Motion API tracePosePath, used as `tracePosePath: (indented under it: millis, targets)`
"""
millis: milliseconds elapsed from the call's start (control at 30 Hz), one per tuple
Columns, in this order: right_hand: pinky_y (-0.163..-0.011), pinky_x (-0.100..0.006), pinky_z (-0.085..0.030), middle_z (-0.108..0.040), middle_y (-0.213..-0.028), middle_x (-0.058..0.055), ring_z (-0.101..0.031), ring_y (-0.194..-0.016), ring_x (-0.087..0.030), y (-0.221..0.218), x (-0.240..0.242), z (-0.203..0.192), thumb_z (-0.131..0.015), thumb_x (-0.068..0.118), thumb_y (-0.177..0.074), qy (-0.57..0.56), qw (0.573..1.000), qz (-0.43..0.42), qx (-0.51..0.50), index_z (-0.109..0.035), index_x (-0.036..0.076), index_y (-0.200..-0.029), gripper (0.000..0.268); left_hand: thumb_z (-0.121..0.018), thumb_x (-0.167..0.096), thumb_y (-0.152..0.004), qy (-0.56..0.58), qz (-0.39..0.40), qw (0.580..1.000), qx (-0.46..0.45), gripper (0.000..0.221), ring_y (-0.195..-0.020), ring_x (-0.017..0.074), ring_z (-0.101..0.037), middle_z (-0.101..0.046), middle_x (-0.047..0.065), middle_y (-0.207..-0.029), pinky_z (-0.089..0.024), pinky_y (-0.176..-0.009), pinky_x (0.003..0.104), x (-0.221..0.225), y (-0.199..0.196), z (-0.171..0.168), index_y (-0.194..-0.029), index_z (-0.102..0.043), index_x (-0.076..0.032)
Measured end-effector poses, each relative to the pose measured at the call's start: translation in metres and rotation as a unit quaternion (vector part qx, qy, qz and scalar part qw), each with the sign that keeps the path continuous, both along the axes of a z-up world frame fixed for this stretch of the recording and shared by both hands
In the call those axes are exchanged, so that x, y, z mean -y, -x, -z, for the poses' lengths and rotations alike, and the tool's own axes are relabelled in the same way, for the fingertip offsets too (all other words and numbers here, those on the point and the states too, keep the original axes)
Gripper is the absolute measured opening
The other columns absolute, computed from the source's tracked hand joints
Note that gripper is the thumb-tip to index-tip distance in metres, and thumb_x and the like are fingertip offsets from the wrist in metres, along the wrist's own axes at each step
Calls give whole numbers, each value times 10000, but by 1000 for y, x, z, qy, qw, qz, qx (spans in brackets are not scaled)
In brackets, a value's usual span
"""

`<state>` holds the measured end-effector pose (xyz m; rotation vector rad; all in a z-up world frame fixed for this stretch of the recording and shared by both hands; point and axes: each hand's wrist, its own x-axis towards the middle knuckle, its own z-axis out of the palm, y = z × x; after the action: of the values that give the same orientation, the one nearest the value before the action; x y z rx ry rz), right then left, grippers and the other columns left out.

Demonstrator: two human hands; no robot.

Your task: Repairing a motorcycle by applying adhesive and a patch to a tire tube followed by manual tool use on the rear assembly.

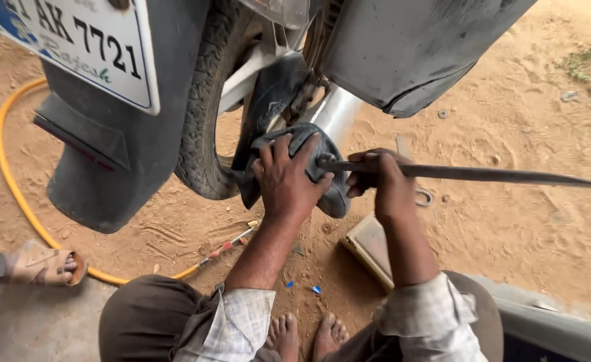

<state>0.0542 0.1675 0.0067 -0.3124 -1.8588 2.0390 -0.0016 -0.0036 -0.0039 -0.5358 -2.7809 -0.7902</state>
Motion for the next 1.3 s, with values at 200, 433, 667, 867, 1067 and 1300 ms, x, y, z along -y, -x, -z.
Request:
tracePosePath:
  millis: [200, 433, 667, 867, 1067, 1300]
  targets:
    - [-580, -355, -608, -686, -767, -205, -679, -616, -255, -9, 10, -12, -395, 134, -1010, 36, 997, 4, -65, -681, -142, -1042, 398, -937, -439, -664, 0, -2, 1000, 12, 798, -1302, 383, -396, -469, 148, -1382, -321, -1042, 654, -2, 1, 1, -1380, -616, -291]
    - [-592, -341, -607, -706, -774, -216, -697, -597, -271, -10, 3, -10, -408, 156, -1012, -15, 999, -16, -25, -687, -136, -1041, 405, -934, -435, -684, -15, 6, 1000, 1, 782, -1310, 383, -398, -470, 149, -1384, -318, -1041, 651, -3, 1, 6, -1385, -616, -293]
    - [-575, -340, -588, -721, -772, -206, -695, -580, -266, -6, 4, -12, -398, 178, -1003, 4, 999, -36, 12, -688, -119, -1030, 416, -935, -425, -676, -6, 1, 1000, 30, 797, -1327, 377, -388, -462, 145, -1405, -315, -1033, 648, -3, -2, 2, -1396, -616, -299]
    - [-615, -343, -634, -737, -844, -185, -726, -660, -246, -5, 4, -1, -314, 245, -1072, -30, 996, -11, -83, -655, -99, -1038, 486, -944, -470, -629, 0, -12, 999, 37, 854, -1337, 353, -378, -442, 149, -1442, -308, -1072, 598, -5, 5, 8, -1392, -608, -286]
    - [-608, -369, -621, -711, -785, -212, -717, -630, -280, -9, 2, -23, -409, 184, -1037, 17, 999, -11, -38, -673, -133, -1042, 413, -933, -436, -694, 2, 2, 1000, 6, 772, -1309, 394, -384, -464, 170, -1400, -320, -1029, 620, -1, 0, 3, -1387, -628, -286]
    - [-589, -369, -600, -708, -773, -220, -687, -582, -292, 3, -1, -3, -375, 182, -1032, 30, 999, -25, -21, -678, -137, -1064, 441, -927, -416, -667, 1, 0, 1000, 4, 788, -1302, 382, -400, -463, 163, -1383, -337, -1025, 615, -4, 2, 1, -1383, -628, -281]
